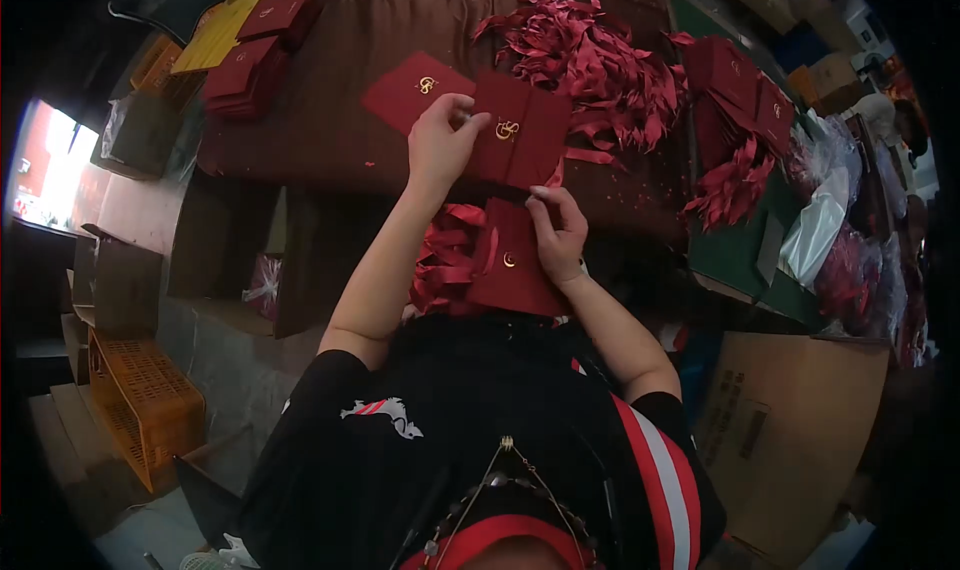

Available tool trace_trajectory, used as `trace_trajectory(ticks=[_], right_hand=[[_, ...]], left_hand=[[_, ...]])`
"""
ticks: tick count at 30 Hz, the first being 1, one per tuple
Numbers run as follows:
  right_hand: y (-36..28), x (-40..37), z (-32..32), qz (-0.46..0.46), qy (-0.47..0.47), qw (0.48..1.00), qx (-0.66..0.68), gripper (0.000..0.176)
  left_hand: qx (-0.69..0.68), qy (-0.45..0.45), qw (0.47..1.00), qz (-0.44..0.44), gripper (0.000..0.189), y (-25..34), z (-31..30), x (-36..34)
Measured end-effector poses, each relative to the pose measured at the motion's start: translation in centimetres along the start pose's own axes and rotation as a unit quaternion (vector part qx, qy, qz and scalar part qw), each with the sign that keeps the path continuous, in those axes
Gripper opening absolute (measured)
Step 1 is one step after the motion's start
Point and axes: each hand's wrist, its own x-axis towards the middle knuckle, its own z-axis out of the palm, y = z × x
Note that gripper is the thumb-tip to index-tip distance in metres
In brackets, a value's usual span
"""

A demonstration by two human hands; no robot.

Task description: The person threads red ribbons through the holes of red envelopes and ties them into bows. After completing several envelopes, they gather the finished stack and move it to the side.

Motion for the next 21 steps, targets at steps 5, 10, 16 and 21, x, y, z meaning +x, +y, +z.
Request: trace_trajectory(ticks=[5,10,16,21], right_hand=[[0.1,-0.2,3.5,-0.111,-0.065,0.989,-0.067,0.018],[-1.1,0.4,4.3,-0.114,-0.087,0.983,-0.114,0.016],[-2.9,0.7,3.1,-0.126,-0.114,0.983,-0.074,0.023],[-5.1,4.1,0.2,-0.149,-0.013,0.974,-0.173,0.025]], left_hand=[[0.054,0.06,0.996,0.045,0.041,-1.0,1.0,-0.7],[0.006,0.042,0.999,-0.005,0.045,-2.1,2.8,-2.5],[-0.077,0.052,0.995,-0.02,0.033,-3.7,3.6,-3.7],[-0.202,0.028,0.979,-0.017,0.031,-5.1,3.8,-3.4]])
